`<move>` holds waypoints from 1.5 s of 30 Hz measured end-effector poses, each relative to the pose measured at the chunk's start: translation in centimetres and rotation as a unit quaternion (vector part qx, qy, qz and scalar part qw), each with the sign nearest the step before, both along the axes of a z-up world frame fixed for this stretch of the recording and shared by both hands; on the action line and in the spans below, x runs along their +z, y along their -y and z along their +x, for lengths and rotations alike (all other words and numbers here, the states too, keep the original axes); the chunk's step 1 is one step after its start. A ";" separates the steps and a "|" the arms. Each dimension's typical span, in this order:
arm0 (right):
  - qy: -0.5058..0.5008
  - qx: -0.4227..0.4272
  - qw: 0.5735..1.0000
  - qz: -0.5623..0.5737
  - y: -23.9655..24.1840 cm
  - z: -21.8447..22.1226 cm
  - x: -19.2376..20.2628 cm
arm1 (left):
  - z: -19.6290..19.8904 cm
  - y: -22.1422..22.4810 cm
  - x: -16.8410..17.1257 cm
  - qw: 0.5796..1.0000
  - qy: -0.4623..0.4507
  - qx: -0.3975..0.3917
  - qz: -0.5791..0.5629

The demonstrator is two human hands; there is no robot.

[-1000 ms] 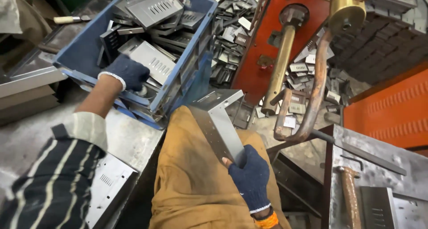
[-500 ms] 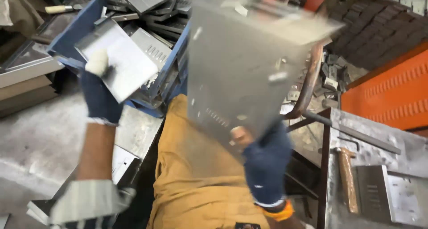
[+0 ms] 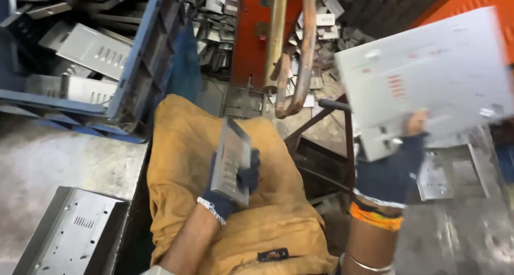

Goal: Positioning and welding metal components together using a stationary spot welding machine.

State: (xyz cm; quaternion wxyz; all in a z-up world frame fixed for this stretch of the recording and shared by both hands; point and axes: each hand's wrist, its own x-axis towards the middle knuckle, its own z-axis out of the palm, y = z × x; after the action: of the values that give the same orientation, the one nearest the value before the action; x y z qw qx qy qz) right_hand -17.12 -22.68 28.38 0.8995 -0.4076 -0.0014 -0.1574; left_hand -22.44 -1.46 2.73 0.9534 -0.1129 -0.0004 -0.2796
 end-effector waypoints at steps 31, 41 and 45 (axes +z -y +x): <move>-0.161 0.129 0.972 -0.110 -4.5 -3.8 -4.6 | 4.6 4.7 14.2 0.834 -0.170 0.274 0.447; -0.115 0.100 0.987 -0.050 -4.7 -3.2 -7.2 | 2.8 4.7 9.5 0.848 -0.045 0.311 0.427; -0.114 0.093 0.988 -0.046 -4.6 -2.1 -7.3 | 2.4 3.0 12.4 0.731 0.159 0.347 0.565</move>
State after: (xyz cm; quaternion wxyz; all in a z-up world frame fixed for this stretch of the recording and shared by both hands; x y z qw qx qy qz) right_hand -19.21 -18.09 21.06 0.8848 -0.4619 0.0557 -0.0256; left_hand -20.09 -4.47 15.12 0.8580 0.5010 -0.0333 0.1081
